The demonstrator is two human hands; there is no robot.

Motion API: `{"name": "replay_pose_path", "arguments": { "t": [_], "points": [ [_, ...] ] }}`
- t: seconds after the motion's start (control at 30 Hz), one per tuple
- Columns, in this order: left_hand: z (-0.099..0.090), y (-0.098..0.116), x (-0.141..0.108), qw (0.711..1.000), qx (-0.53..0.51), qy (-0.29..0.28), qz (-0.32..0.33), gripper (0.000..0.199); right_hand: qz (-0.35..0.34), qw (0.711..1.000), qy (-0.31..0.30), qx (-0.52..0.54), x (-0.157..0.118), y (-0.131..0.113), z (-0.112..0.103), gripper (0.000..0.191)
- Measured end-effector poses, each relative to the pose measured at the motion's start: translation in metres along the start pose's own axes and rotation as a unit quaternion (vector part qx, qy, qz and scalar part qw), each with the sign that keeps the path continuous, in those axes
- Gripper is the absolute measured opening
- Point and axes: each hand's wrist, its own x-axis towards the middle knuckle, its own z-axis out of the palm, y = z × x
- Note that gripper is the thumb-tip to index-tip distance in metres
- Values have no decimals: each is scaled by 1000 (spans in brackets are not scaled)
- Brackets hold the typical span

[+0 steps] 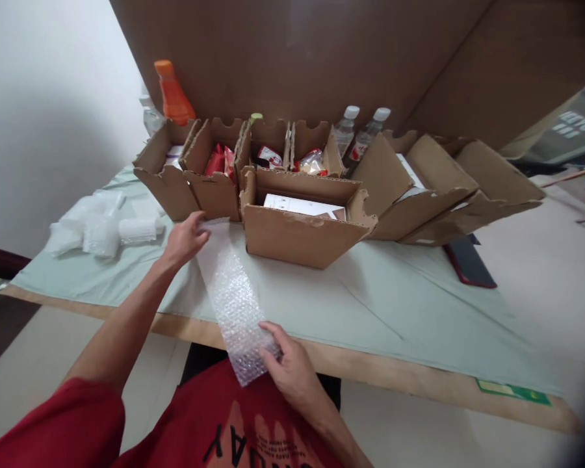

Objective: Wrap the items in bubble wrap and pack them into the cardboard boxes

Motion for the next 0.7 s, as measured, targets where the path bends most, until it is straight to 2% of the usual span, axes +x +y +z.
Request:
{"name": "replay_pose_path", "arguments": {
  "t": [0.1, 0.17, 0.2, 0.3, 0.33, 0.4, 0.5, 0.6, 0.7],
  "points": [
    [12, 12, 26, 999, 16, 16, 34, 57, -35, 997, -32, -54, 12, -14, 11, 53],
    [20, 16, 22, 998, 13, 35, 43, 59, -47, 996, -48, -54, 17, -19, 11, 50],
    [23, 16, 12, 997, 9, 51, 51, 57, -46, 996, -57, -44, 18, -20, 10, 46],
    [23, 9, -44, 989, -43, 82, 113, 43, -18, 996, -83, 36, 19, -19, 3, 32],
    [20, 5, -69, 984, -74, 68, 144, 37, -2, 993, -92, 79, 19, -18, 2, 28],
    [9, -3, -121, 972, -138, -3, 191, 39, 36, 978, -106, 174, 20, -17, 2, 24],
    [-10, -7, -187, 962, -180, -87, 187, 60, 96, 940, -95, 312, 26, -18, 7, 22],
    [-18, 3, -222, 962, -187, -126, 153, 70, 143, 891, -71, 425, 36, -22, 16, 33],
    [-6, 15, -226, 969, -207, -103, 86, 59, 141, 864, -73, 479, 47, -25, 23, 44]
  ]
}}
